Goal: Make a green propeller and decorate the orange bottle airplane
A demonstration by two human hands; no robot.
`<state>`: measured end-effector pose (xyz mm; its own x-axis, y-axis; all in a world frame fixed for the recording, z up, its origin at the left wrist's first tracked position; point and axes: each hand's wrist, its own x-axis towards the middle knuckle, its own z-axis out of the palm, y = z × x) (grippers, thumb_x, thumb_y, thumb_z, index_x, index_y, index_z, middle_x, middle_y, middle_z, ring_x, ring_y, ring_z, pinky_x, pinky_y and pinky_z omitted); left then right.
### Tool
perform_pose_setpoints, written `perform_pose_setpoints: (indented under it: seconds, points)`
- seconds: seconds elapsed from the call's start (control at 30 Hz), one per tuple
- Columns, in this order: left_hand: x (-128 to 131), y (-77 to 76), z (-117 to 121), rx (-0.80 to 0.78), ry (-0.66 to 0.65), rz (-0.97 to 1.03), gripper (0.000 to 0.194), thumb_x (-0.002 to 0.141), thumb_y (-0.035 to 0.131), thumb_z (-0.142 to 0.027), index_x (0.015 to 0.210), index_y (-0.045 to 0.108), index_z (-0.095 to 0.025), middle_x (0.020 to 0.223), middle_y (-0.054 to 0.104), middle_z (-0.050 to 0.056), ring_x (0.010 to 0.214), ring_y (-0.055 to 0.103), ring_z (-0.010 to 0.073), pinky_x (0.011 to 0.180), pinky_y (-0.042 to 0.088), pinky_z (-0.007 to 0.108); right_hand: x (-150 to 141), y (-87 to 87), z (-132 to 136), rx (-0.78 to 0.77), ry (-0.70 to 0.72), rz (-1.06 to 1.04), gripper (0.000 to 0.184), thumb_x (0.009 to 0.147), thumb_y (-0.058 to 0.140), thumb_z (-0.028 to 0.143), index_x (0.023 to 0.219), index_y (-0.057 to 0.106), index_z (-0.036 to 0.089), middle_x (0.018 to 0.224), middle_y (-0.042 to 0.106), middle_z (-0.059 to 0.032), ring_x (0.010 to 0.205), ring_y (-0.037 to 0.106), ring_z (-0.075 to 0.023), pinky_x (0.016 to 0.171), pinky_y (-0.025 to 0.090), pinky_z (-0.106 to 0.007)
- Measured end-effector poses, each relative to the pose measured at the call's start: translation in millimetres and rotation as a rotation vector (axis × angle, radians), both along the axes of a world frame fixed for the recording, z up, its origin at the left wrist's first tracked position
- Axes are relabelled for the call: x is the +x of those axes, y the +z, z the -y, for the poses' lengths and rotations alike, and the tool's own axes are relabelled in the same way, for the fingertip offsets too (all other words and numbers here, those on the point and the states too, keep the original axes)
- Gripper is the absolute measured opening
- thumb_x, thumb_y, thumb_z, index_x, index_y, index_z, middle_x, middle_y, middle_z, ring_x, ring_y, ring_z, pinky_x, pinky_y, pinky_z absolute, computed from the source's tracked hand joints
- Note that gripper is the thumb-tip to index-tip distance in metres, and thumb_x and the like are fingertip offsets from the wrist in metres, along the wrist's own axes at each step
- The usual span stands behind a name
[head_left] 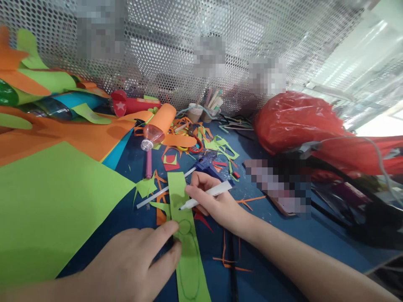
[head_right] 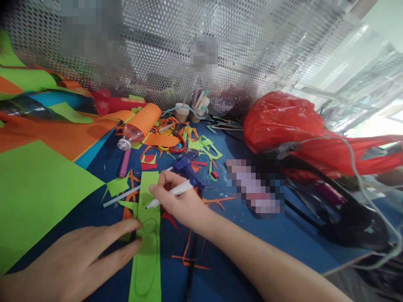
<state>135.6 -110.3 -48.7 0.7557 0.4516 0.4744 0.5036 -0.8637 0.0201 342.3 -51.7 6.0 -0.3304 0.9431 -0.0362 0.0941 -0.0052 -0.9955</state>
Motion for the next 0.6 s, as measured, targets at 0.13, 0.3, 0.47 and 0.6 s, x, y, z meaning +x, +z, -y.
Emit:
perform_pose_setpoints:
  seconds: [0.13,0.3,0.47,0.6]
  points:
    - [1.2,30.6,-0.5,-0.077,-0.050,-0.233,0.051,0.091,0.038,-0.053,0.122,0.060,-0.018,0.119,0.062,0.026,0.070,0.066,0.0289,0.053,0.055,0.040,1.1,-2.5,-1.2,0.023,0.003,0.052,0.036,0.075,0.069,0.032,0.057,0.040,0.020,0.044,0.039,0.0100,0.037,0.029,-0.0036,0.037,0.020,-0.019]
    - [3.8,38.5,4.0,-0.119,0.026,-0.314,0.048,0.085,0.052,-0.041,0.129,0.054,-0.023,0.125,0.059,0.025,0.072,0.067,0.0302,0.053,0.055,0.040,1.9,-4.8,-4.2,0.039,-0.001,0.059,0.028,0.077,0.061,0.026,0.059,0.040,0.021,0.043,0.039,0.0106,0.036,0.030,-0.0042,0.038,0.020,-0.019]
    - [3.6,28.9,5.4,-0.106,0.029,-0.307,0.047,0.086,0.052,-0.037,0.131,0.052,-0.025,0.128,0.057,0.025,0.076,0.066,0.0299,0.057,0.055,0.040,2.7,-6.2,-5.5,0.047,0.049,0.047,0.031,0.077,0.063,0.026,0.057,0.039,0.021,0.046,0.040,0.0094,0.040,0.029,-0.0042,0.039,0.021,-0.019]
    - [3.7,27.3,5.2,-0.046,0.021,-0.237,0.049,0.089,0.046,-0.052,0.130,0.053,-0.027,0.118,0.064,0.021,0.073,0.066,0.0287,0.055,0.054,0.038,2.3,-6.1,-4.9,0.007,0.077,0.021,0.036,0.072,0.071,0.027,0.055,0.040,0.020,0.046,0.038,0.0101,0.040,0.028,-0.0035,0.039,0.021,-0.018]
